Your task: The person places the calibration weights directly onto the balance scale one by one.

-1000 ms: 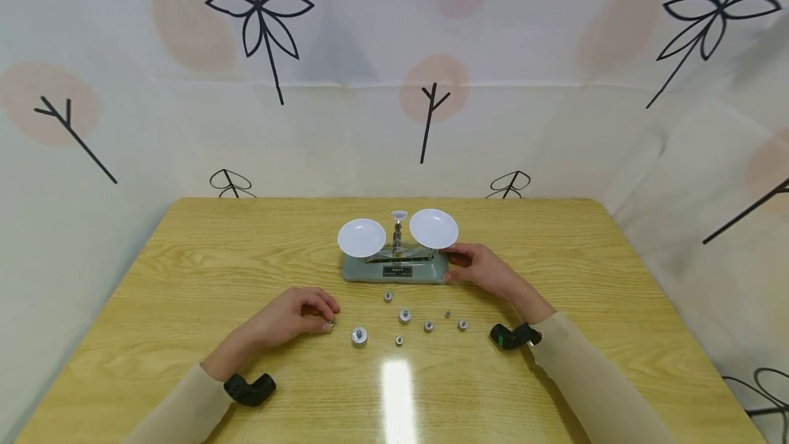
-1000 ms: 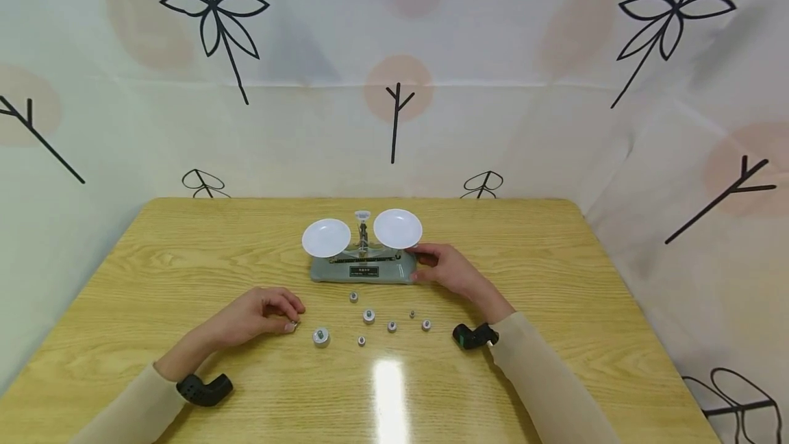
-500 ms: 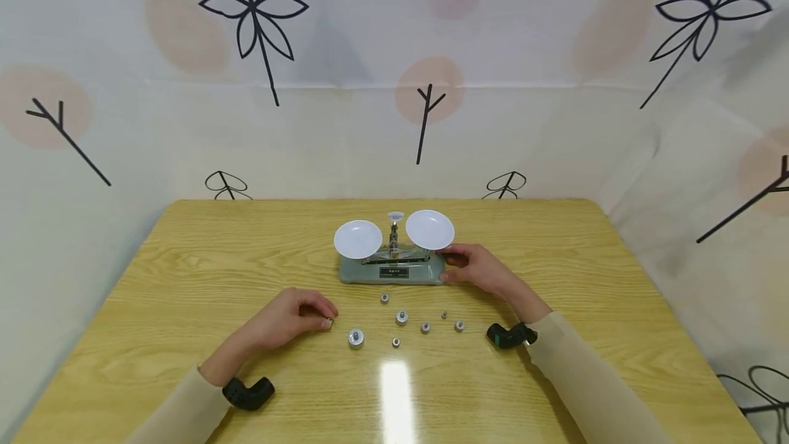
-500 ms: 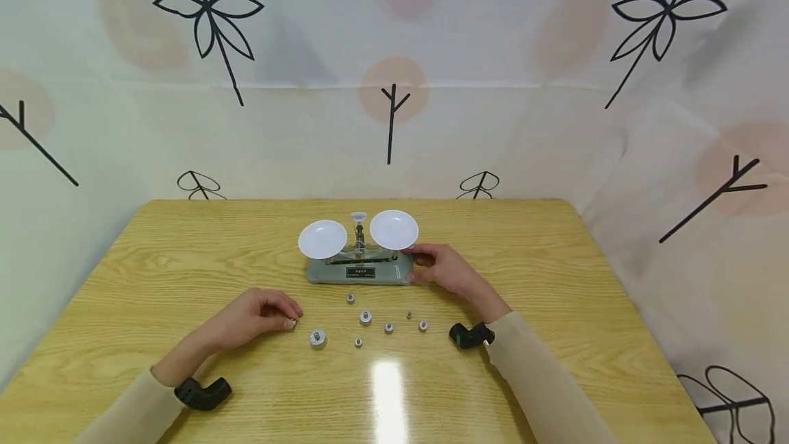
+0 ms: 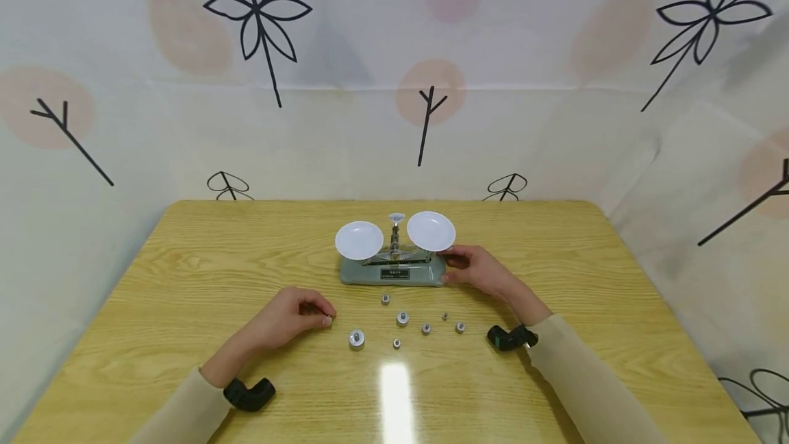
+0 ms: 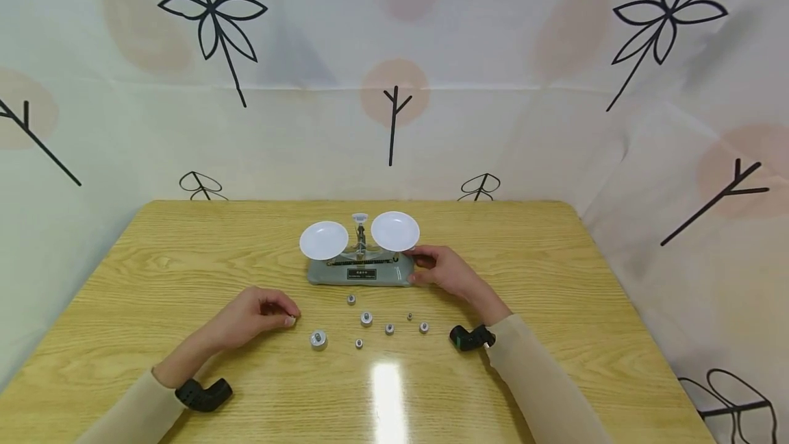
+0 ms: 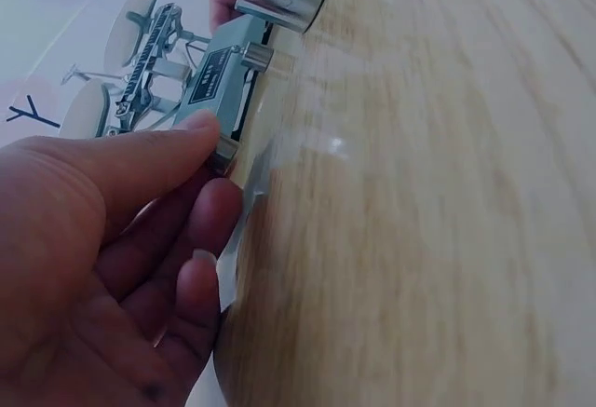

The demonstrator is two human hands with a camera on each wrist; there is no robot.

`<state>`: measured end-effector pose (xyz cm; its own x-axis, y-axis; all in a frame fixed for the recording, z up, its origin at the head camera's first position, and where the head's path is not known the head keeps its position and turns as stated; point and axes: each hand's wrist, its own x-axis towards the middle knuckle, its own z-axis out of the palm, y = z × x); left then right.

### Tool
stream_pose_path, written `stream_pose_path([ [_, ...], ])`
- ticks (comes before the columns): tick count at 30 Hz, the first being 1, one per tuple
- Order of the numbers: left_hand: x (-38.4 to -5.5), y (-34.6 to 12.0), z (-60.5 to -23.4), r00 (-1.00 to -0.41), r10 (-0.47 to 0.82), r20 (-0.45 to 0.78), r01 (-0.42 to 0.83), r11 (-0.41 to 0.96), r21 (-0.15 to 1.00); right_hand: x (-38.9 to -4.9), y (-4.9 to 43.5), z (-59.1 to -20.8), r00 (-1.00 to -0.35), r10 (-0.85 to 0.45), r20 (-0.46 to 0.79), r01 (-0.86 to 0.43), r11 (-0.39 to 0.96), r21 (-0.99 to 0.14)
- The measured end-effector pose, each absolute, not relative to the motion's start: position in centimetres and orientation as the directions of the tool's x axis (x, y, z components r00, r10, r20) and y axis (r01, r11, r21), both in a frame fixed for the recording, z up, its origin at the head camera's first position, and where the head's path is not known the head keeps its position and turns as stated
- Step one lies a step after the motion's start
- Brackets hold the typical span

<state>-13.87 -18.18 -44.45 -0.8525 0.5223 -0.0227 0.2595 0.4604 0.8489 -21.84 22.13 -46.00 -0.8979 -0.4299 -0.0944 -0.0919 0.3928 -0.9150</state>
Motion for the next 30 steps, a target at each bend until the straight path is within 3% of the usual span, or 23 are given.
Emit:
stream_pose_path([
  [16, -14.6, -18.1, -43.7, -0.877, 0.481, 0.013, 0.26, 0.45, 0.855, -21.7, 22.1, -45.9, -0.897, -0.431, -0.097, -0.083, 0.379, -0.921],
  [30, -15.8, -17.7, -41.7, -0.874, 0.475, 0.102, 0.334, 0.435, 0.836, -21.4, 22.1, -45.5, -0.902, -0.419, -0.103, -0.07, 0.377, -0.924],
])
